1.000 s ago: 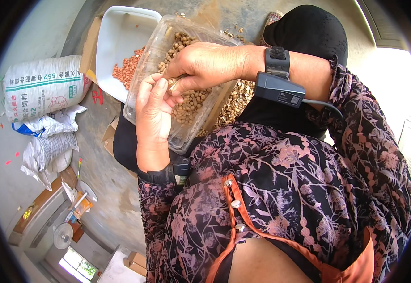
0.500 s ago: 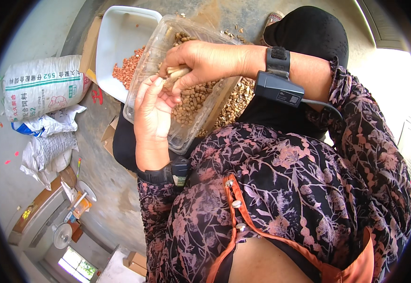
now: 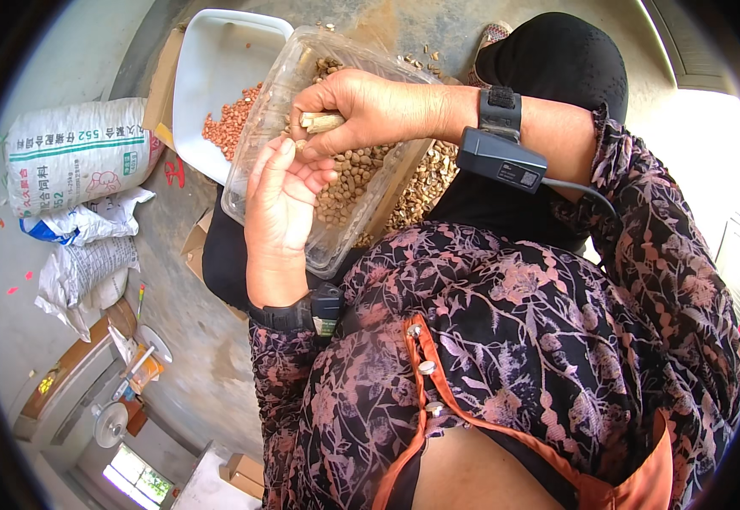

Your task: The person uses their hands to crack open peanut shells and extract the nuts, placing the nuts into a clear plastic container and the shells into a separate white bin.

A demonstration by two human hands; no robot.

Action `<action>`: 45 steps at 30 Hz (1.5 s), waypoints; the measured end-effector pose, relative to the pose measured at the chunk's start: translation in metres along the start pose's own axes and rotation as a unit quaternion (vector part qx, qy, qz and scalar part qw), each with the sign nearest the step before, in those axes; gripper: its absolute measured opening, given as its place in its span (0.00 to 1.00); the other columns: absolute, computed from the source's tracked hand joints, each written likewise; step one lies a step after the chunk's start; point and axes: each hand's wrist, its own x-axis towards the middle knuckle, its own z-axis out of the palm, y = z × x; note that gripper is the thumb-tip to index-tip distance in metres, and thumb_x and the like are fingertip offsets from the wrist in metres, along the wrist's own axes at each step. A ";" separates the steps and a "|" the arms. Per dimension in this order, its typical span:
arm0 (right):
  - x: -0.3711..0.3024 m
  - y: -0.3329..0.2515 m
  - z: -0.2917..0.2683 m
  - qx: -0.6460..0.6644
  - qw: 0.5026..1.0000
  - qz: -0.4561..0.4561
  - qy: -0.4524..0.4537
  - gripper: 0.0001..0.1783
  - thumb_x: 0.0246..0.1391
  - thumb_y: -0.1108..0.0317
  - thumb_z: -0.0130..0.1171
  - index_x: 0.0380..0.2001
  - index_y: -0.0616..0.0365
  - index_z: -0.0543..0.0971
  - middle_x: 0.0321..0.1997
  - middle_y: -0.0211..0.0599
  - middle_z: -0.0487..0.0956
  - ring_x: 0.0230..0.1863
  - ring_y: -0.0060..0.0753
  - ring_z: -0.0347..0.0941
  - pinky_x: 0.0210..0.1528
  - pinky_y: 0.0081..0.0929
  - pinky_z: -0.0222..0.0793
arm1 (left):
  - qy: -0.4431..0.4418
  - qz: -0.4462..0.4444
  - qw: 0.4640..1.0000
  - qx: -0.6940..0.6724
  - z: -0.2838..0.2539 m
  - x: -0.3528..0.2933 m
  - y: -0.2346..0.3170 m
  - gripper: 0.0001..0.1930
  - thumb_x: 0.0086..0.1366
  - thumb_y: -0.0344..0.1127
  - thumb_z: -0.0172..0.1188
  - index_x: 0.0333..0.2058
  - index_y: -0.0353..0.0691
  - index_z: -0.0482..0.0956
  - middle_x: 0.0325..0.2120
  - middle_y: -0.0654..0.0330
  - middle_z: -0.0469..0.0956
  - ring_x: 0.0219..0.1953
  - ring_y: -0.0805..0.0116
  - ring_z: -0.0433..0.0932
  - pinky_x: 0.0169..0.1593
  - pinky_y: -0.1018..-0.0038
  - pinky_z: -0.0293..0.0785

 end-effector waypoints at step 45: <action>0.046 -0.016 0.066 -0.046 0.990 -0.018 -0.135 0.12 0.51 0.67 0.62 0.35 0.61 0.73 0.31 0.39 0.77 0.35 0.36 0.73 0.40 0.33 0.67 | -0.025 -0.084 0.996 0.022 -0.075 -0.035 0.032 0.11 0.56 0.30 0.52 0.36 0.31 0.74 0.27 0.52 0.77 0.26 0.60 0.79 0.31 0.67 0.80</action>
